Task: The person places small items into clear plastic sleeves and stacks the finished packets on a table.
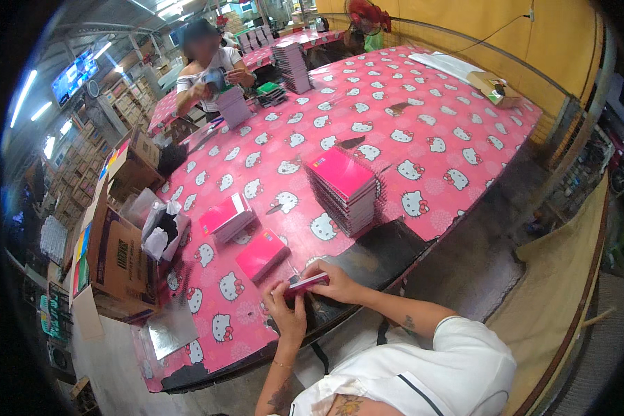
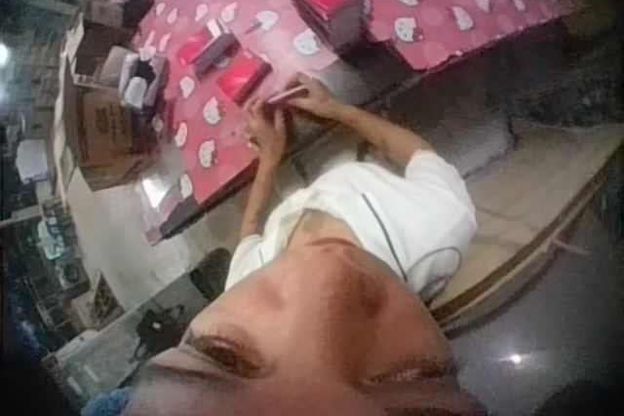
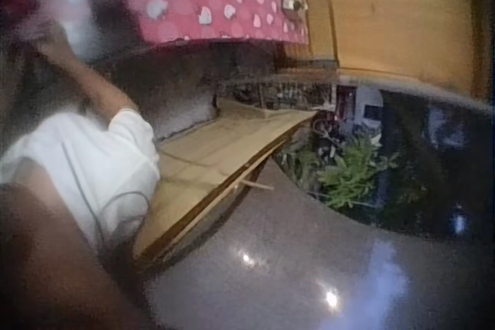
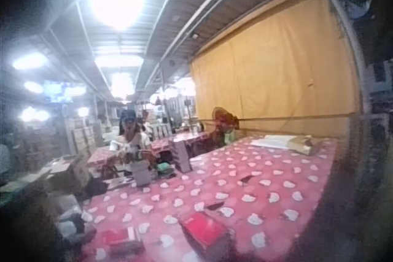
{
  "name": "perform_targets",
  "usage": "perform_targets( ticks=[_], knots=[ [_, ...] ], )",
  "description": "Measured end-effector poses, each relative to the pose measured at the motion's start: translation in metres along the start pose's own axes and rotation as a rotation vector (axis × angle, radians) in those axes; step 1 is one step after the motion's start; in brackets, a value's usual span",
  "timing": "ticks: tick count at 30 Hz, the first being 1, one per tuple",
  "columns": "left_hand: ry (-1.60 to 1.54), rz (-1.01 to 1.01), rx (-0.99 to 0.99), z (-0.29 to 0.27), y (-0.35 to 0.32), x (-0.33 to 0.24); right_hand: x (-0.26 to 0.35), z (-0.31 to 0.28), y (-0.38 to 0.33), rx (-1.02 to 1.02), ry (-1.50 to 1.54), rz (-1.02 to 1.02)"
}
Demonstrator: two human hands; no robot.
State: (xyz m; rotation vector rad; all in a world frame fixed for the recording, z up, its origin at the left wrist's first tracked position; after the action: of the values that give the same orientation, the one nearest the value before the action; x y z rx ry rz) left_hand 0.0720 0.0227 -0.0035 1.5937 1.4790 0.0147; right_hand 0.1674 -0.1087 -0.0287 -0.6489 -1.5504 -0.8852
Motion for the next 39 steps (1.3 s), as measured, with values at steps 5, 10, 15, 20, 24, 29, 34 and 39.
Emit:
perform_targets(
  ticks=[5, 10, 15, 20, 24, 29, 34, 39],
  knots=[
    [0.162, -0.028, -0.348, -0.108, 0.042, 0.134, -0.009, -0.018, -0.008, -0.065, 0.035, 0.084],
    [1.022, -0.076, -0.063, -0.187, 0.033, 0.27, -0.006, 0.011, -0.003, 0.172, 0.064, 0.1],
    [0.954, 0.02, 0.183, -0.161, 0.042, 0.26, -0.025, 0.017, -0.002, 0.21, 0.205, 0.278],
    [0.975, -0.021, 0.04, -0.177, 0.035, 0.255, -0.009, 0.021, 0.0, 0.237, 0.088, 0.177],
    [0.931, -0.074, -0.019, -0.186, 0.03, 0.229, -0.017, 0.025, 0.002, 0.251, 0.036, 0.208],
    [0.324, -0.09, -0.18, -0.148, 0.032, 0.103, -0.018, 0.027, 0.002, 0.263, 0.046, 0.211],
    [-0.111, -0.22, -0.061, -0.09, -0.017, 0.042, -0.018, 0.028, 0.001, 0.259, 0.08, 0.272],
    [0.066, -0.105, -0.051, -0.085, -0.012, 0.016, -0.014, 0.027, 0.002, 0.232, 0.04, 0.237]
  ],
)
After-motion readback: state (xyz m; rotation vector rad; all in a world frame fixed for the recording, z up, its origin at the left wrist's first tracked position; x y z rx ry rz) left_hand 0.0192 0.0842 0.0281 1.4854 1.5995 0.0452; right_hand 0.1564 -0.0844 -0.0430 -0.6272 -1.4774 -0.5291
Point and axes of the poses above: each hand's wrist, its own y-axis towards the middle knuckle, its own z-axis out of the palm, x = y × z, the point moved 9 cm from there along y, towards the middle knuckle, and after that the axes turned 9 degrees about z, right-handed, at the moved point
